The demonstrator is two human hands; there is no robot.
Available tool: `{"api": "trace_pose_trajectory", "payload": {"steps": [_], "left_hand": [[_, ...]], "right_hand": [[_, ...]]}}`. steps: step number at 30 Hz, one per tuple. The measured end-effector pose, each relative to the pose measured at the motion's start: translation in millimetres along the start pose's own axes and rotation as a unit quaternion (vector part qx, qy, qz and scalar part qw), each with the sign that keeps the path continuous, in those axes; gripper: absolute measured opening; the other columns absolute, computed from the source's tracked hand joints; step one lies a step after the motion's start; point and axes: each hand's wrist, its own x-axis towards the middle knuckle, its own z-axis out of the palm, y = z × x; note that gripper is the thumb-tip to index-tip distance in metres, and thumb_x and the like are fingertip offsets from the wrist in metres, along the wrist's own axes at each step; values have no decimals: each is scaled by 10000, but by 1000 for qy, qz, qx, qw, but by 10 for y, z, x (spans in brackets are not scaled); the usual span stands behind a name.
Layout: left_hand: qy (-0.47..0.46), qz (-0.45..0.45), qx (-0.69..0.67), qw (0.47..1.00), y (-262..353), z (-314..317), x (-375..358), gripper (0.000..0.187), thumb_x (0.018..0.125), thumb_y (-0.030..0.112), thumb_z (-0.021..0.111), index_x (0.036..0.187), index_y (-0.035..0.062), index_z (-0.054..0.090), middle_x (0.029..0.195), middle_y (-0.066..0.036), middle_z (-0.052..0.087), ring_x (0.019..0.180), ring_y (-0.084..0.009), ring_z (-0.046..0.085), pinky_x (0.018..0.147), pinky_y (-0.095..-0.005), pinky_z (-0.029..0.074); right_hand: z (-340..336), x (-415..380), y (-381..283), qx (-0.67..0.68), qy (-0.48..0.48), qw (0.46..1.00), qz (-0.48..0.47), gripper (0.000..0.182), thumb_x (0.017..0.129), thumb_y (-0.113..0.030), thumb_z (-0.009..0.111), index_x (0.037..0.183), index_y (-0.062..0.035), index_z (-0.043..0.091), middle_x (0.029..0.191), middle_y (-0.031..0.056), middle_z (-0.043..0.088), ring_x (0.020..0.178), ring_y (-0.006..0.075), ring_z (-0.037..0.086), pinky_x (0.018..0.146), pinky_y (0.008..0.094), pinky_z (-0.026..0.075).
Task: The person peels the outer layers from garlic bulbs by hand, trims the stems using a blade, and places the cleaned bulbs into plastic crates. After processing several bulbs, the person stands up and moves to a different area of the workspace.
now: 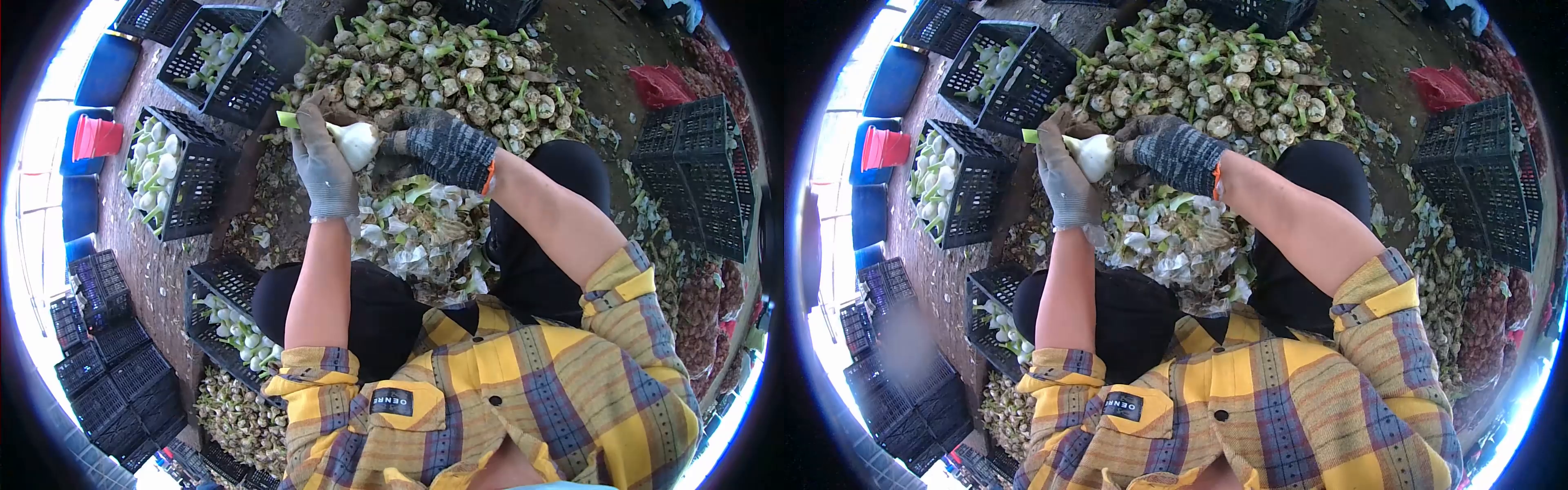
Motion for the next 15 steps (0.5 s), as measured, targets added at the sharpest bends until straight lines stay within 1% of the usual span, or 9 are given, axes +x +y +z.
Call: {"api": "trace_pose_trajectory", "payload": {"steps": [3,7,9,10,11,12,13,14,15], "left_hand": [[36,-77,-43,995,33,-18,-17,436,909,432,465,1107,48,523,936,-28,562,770,-102,527,658,-257,470],[47,-178,-105,977,31,-58,27,462,891,483,447,1081,66,511,920,-64,595,769,-155,584,672,-294,503],[37,-248,-166,954,121,-58,5,443,887,482,444,1060,80,512,925,-81,613,785,-189,614,694,-317,518],[43,-260,-187,946,107,-85,19,432,886,482,439,1053,91,515,927,-84,620,799,-202,622,707,-329,520],[49,-271,-208,939,70,-136,58,421,885,482,435,1046,101,518,929,-86,627,813,-215,629,720,-342,523],[55,-282,-229,930,16,-202,113,411,884,482,431,1038,112,521,931,-89,633,828,-229,637,733,-354,525],[30,-318,-261,911,10,-255,186,401,887,489,411,1042,140,533,960,-75,635,865,-223,636,740,-358,525],[44,-324,-270,906,-31,-274,217,398,887,490,407,1045,146,533,960,-73,635,868,-222,636,742,-356,525],[58,-331,-277,900,-78,-299,235,396,888,491,402,1047,153,533,960,-72,635,871,-222,636,743,-354,525]], "right_hand": [[71,-71,-206,-57,68,995,44,226,851,-109,560,1044,6,542,855,106,644,725,166,646,667,289,547],[32,46,-142,-153,112,982,-23,213,857,-94,532,1044,7,520,823,96,638,682,174,648,628,273,549],[5,32,-139,-92,151,983,-49,204,861,-95,520,1038,6,529,812,92,637,679,170,647,624,274,549],[5,14,-155,-61,170,981,-62,200,863,-96,513,1035,5,534,806,91,637,677,168,646,623,275,549],[-19,24,-134,-17,126,985,-121,198,866,-116,508,1020,0,555,819,82,638,676,175,646,622,265,546],[-31,-16,-141,-80,80,988,-101,197,862,-122,511,1001,7,563,830,84,636,674,177,644,624,265,540],[13,-95,-204,-144,34,986,-81,197,859,-127,515,983,14,571,841,86,634,672,180,642,626,264,534],[35,-137,-238,-207,-13,976,-60,199,855,-133,518,965,21,579,852,88,632,670,182,639,629,264,528],[9,-111,-221,-346,-23,936,-64,184,836,-140,545,926,11,598,847,77,627,682,155,611,644,261,500]]}}
